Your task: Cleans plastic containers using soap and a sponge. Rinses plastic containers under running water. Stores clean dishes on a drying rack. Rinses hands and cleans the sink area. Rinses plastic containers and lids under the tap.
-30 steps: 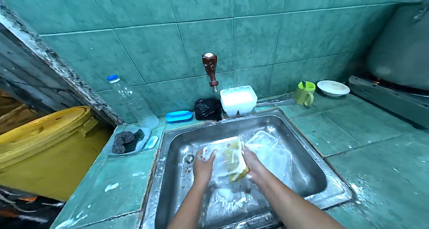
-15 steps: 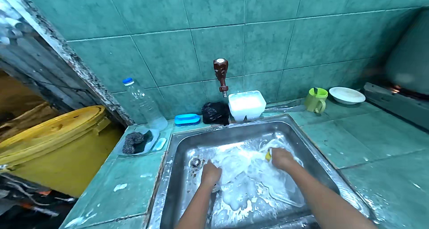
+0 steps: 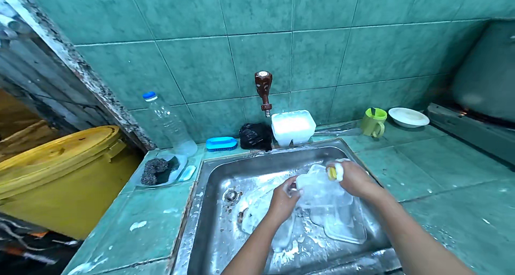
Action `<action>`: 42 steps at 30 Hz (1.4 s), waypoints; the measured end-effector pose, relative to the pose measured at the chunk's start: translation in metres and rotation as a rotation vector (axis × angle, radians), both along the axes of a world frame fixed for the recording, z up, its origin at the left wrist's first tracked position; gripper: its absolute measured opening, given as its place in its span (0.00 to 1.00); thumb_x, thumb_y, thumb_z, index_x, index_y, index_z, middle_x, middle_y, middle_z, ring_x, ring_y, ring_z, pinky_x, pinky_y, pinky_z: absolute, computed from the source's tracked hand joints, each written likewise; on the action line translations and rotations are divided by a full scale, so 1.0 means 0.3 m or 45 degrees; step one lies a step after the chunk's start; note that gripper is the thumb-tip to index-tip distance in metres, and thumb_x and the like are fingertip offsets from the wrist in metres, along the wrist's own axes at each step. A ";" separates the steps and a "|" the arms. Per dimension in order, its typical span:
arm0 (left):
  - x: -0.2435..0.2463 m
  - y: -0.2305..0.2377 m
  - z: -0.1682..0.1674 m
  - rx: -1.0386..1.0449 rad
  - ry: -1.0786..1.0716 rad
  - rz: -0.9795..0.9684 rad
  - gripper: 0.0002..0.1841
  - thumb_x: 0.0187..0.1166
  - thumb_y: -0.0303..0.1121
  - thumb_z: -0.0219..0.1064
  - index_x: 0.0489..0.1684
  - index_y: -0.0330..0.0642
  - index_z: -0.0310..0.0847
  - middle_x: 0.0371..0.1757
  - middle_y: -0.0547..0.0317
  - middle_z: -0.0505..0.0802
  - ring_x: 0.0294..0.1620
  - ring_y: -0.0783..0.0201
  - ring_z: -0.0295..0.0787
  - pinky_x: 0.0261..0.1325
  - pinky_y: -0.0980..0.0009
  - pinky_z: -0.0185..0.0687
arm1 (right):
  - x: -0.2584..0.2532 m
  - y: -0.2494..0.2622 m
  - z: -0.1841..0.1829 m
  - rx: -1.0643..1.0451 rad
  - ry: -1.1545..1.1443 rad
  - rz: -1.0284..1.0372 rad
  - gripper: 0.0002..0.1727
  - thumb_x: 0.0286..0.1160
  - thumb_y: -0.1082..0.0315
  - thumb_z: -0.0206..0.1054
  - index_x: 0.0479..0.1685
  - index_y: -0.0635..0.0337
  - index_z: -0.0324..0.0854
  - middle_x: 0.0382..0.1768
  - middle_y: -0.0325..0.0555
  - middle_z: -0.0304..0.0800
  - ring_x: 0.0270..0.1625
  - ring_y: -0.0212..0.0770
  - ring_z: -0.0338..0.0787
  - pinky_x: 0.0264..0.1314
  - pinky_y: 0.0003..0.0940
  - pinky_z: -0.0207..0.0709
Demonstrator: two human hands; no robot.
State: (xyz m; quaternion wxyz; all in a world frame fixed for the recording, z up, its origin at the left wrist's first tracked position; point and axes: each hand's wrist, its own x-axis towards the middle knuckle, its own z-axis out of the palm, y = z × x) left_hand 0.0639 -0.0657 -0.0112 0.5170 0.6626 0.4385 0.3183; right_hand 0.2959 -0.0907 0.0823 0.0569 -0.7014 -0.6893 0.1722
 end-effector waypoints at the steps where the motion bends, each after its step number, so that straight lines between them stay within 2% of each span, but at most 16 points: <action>1: 0.005 -0.010 0.001 0.032 -0.018 0.049 0.26 0.81 0.32 0.69 0.79 0.36 0.73 0.62 0.48 0.90 0.57 0.60 0.91 0.60 0.64 0.89 | 0.003 -0.016 0.013 0.037 0.003 -0.006 0.23 0.70 0.78 0.69 0.66 0.55 0.87 0.63 0.59 0.89 0.71 0.62 0.84 0.76 0.64 0.72; 4: 0.006 -0.039 0.024 0.298 -0.077 0.245 0.19 0.80 0.28 0.68 0.69 0.35 0.82 0.52 0.50 0.94 0.50 0.64 0.93 0.56 0.68 0.90 | 0.007 -0.073 0.037 0.118 0.129 0.010 0.22 0.68 0.79 0.71 0.65 0.57 0.86 0.62 0.58 0.89 0.68 0.60 0.85 0.75 0.61 0.73; 8: -0.033 -0.072 0.067 0.795 0.040 0.381 0.14 0.78 0.30 0.70 0.59 0.41 0.91 0.54 0.53 0.95 0.53 0.65 0.95 0.58 0.67 0.93 | -0.006 -0.145 0.019 0.159 0.387 0.100 0.19 0.69 0.75 0.72 0.61 0.62 0.85 0.55 0.57 0.91 0.60 0.53 0.89 0.69 0.55 0.79; 10: -0.061 -0.079 0.074 1.055 0.064 0.426 0.12 0.75 0.31 0.72 0.53 0.43 0.94 0.50 0.55 0.96 0.50 0.65 0.95 0.55 0.66 0.93 | -0.039 -0.187 -0.004 0.167 0.516 0.168 0.21 0.69 0.74 0.72 0.63 0.66 0.83 0.54 0.59 0.91 0.58 0.52 0.90 0.68 0.51 0.80; 12: -0.100 -0.097 0.091 1.124 0.068 0.393 0.11 0.74 0.34 0.73 0.50 0.45 0.95 0.45 0.61 0.97 0.46 0.69 0.95 0.51 0.70 0.93 | -0.081 -0.217 -0.033 0.203 0.566 0.194 0.20 0.68 0.74 0.71 0.61 0.66 0.83 0.53 0.59 0.90 0.56 0.52 0.90 0.65 0.51 0.81; 15: -0.164 -0.148 0.174 0.763 -0.008 0.134 0.13 0.78 0.39 0.71 0.51 0.42 0.94 0.42 0.63 0.96 0.38 0.74 0.92 0.42 0.77 0.89 | -0.108 -0.231 -0.076 0.455 0.602 0.185 0.18 0.64 0.76 0.70 0.56 0.65 0.88 0.52 0.57 0.93 0.56 0.53 0.92 0.64 0.55 0.82; 18: -0.227 -0.177 0.263 0.285 -0.176 -0.095 0.10 0.80 0.34 0.70 0.48 0.38 0.91 0.39 0.66 0.95 0.34 0.76 0.89 0.40 0.77 0.87 | -0.109 -0.220 -0.106 0.697 0.739 0.245 0.16 0.60 0.75 0.70 0.51 0.63 0.90 0.49 0.49 0.94 0.53 0.42 0.93 0.62 0.43 0.85; 21: -0.257 -0.202 0.298 0.117 -0.233 -0.235 0.07 0.78 0.31 0.71 0.46 0.38 0.89 0.35 0.69 0.92 0.32 0.75 0.90 0.38 0.75 0.90 | -0.119 -0.206 -0.111 0.728 0.816 0.328 0.14 0.62 0.74 0.69 0.48 0.61 0.91 0.48 0.47 0.94 0.54 0.36 0.92 0.62 0.36 0.85; 23: -0.256 -0.215 0.304 0.046 -0.237 -0.298 0.06 0.76 0.29 0.71 0.45 0.38 0.86 0.35 0.68 0.92 0.32 0.72 0.92 0.40 0.72 0.93 | -0.130 -0.197 -0.116 0.716 0.780 0.311 0.15 0.63 0.74 0.70 0.49 0.59 0.92 0.50 0.48 0.93 0.55 0.39 0.91 0.63 0.40 0.85; 25: -0.236 -0.218 0.289 0.020 -0.142 -0.289 0.06 0.74 0.28 0.71 0.44 0.37 0.85 0.36 0.65 0.91 0.32 0.71 0.92 0.40 0.70 0.93 | -0.142 -0.187 -0.123 0.647 0.729 0.246 0.14 0.65 0.72 0.73 0.51 0.57 0.92 0.52 0.51 0.92 0.57 0.45 0.91 0.64 0.47 0.84; 29: -0.155 -0.212 0.187 -0.117 0.088 -0.209 0.10 0.75 0.29 0.69 0.47 0.33 0.83 0.38 0.56 0.90 0.29 0.67 0.90 0.41 0.67 0.92 | -0.179 -0.171 -0.149 0.132 0.843 0.181 0.19 0.76 0.68 0.70 0.66 0.60 0.84 0.60 0.50 0.90 0.61 0.40 0.89 0.70 0.41 0.81; 31: -0.123 -0.202 0.141 -0.195 0.039 -0.105 0.07 0.77 0.29 0.68 0.44 0.33 0.81 0.34 0.58 0.90 0.26 0.68 0.90 0.38 0.68 0.92 | -0.207 -0.166 -0.201 -0.014 0.976 0.152 0.23 0.77 0.65 0.68 0.71 0.61 0.81 0.60 0.50 0.90 0.60 0.38 0.90 0.69 0.39 0.82; 33: -0.109 -0.182 0.147 -0.165 0.065 -0.029 0.06 0.76 0.29 0.68 0.41 0.35 0.82 0.33 0.59 0.90 0.26 0.68 0.89 0.38 0.69 0.91 | -0.236 -0.162 -0.222 -0.045 1.077 0.038 0.22 0.78 0.63 0.68 0.69 0.61 0.82 0.56 0.48 0.91 0.53 0.36 0.90 0.62 0.36 0.83; 36: -0.115 -0.163 0.154 -0.111 0.181 0.020 0.11 0.70 0.34 0.72 0.43 0.38 0.85 0.43 0.56 0.89 0.38 0.65 0.88 0.45 0.66 0.87 | -0.263 -0.163 -0.212 -0.064 1.208 -0.041 0.19 0.78 0.62 0.69 0.64 0.61 0.84 0.49 0.43 0.91 0.44 0.32 0.90 0.53 0.32 0.86; 39: -0.136 -0.160 0.153 -0.293 0.090 -0.003 0.23 0.69 0.33 0.76 0.61 0.39 0.76 0.65 0.47 0.83 0.49 0.57 0.90 0.46 0.59 0.91 | -0.278 -0.152 -0.211 -0.060 1.220 -0.015 0.19 0.74 0.60 0.72 0.59 0.61 0.85 0.46 0.42 0.91 0.44 0.31 0.90 0.53 0.32 0.86; 42: -0.137 -0.160 0.148 -0.371 0.021 -0.009 0.34 0.66 0.31 0.78 0.74 0.45 0.66 0.73 0.46 0.79 0.50 0.53 0.92 0.41 0.56 0.93 | -0.281 -0.139 -0.198 -0.083 1.182 0.001 0.17 0.71 0.59 0.74 0.54 0.60 0.86 0.43 0.41 0.90 0.43 0.32 0.89 0.52 0.33 0.86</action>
